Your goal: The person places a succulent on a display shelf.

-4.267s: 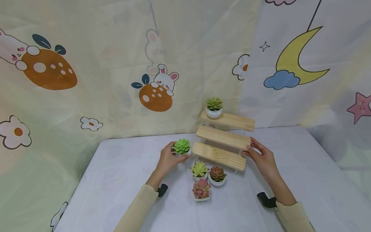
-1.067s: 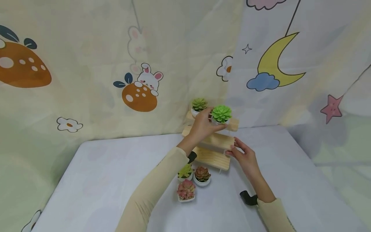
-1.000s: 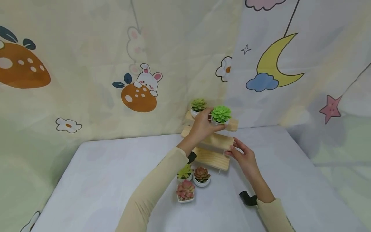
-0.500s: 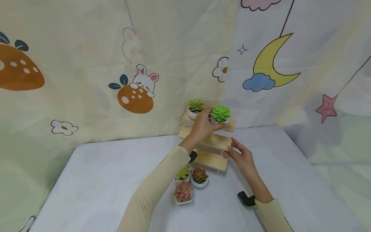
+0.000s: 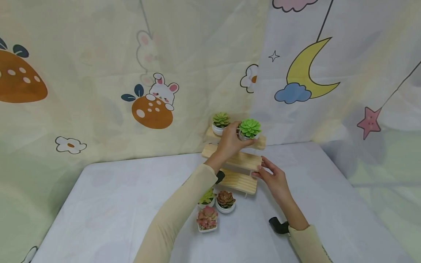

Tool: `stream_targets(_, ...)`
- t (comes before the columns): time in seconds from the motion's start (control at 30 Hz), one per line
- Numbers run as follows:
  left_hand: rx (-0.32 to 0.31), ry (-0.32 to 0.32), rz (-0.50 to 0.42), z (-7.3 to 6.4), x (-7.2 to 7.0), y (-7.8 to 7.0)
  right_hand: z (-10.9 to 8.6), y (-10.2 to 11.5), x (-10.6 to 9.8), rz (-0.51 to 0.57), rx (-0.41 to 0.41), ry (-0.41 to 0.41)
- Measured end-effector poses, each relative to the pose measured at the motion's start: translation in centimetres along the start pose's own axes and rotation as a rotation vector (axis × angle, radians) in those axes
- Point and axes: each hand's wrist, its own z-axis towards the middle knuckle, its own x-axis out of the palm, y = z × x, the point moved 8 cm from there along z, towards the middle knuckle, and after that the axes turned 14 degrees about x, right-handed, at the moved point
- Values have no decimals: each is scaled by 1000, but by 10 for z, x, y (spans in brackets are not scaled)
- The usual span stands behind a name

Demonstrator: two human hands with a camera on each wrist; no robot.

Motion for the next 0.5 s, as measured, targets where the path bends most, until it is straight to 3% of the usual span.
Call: stream_targets(0.5,-19,7,8,2,3,3,-2,2,0,13,-4,-14)
